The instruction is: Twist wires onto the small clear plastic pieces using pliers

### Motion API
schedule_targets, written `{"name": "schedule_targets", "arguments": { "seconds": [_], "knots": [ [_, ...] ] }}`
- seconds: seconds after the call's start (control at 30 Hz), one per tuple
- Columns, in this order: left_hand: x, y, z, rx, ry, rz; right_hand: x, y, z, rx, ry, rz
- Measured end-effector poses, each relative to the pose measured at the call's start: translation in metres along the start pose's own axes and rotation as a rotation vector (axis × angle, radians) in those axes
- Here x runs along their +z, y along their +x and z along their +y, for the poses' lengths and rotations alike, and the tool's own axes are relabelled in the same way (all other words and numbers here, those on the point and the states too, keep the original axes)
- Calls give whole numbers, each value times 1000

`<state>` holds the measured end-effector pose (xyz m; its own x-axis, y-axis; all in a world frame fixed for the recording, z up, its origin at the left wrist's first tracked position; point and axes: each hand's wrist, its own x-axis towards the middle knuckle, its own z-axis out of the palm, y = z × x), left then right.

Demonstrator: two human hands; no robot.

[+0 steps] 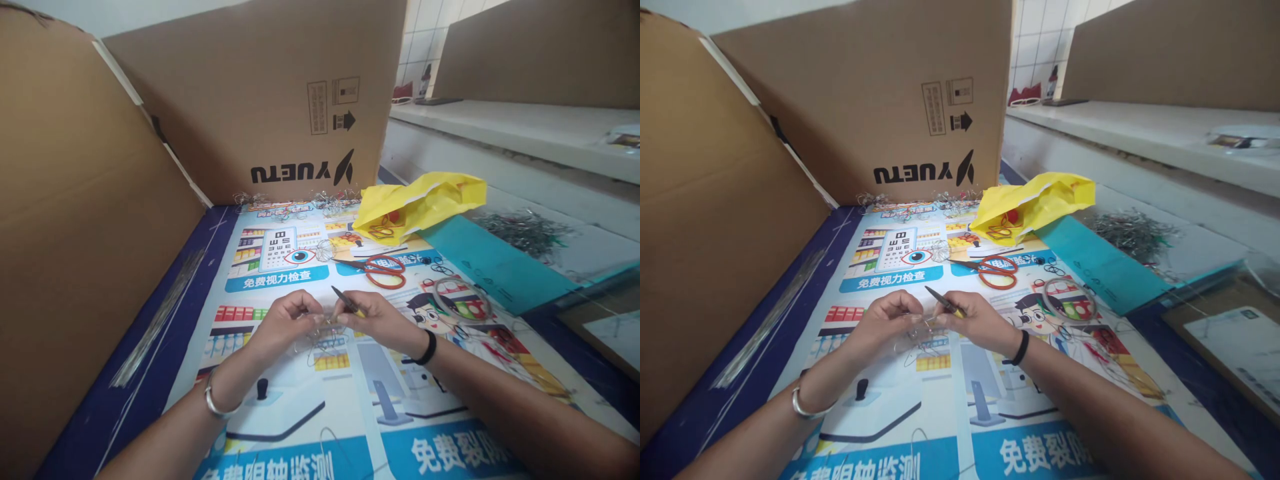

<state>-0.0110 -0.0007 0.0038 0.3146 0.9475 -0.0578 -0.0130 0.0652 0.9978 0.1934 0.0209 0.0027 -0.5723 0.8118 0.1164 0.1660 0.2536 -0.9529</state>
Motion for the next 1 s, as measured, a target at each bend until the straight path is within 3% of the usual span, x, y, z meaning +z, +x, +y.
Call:
{"name": "schedule_targets", "arguments": {
  "seconds": [0.17,0.33,0.57,1.0],
  "knots": [
    [-2,1,-1,75,123,52,-2,1,5,11,-213,51],
    [-1,3,-1,121,237,187,-4,-1,6,-97,-643,177],
    [2,4,3,133,309,335,1,-8,0,-182,-1159,237],
    [8,1,3,188,416,398,8,-10,-5,-175,-1342,254]
  ]
}}
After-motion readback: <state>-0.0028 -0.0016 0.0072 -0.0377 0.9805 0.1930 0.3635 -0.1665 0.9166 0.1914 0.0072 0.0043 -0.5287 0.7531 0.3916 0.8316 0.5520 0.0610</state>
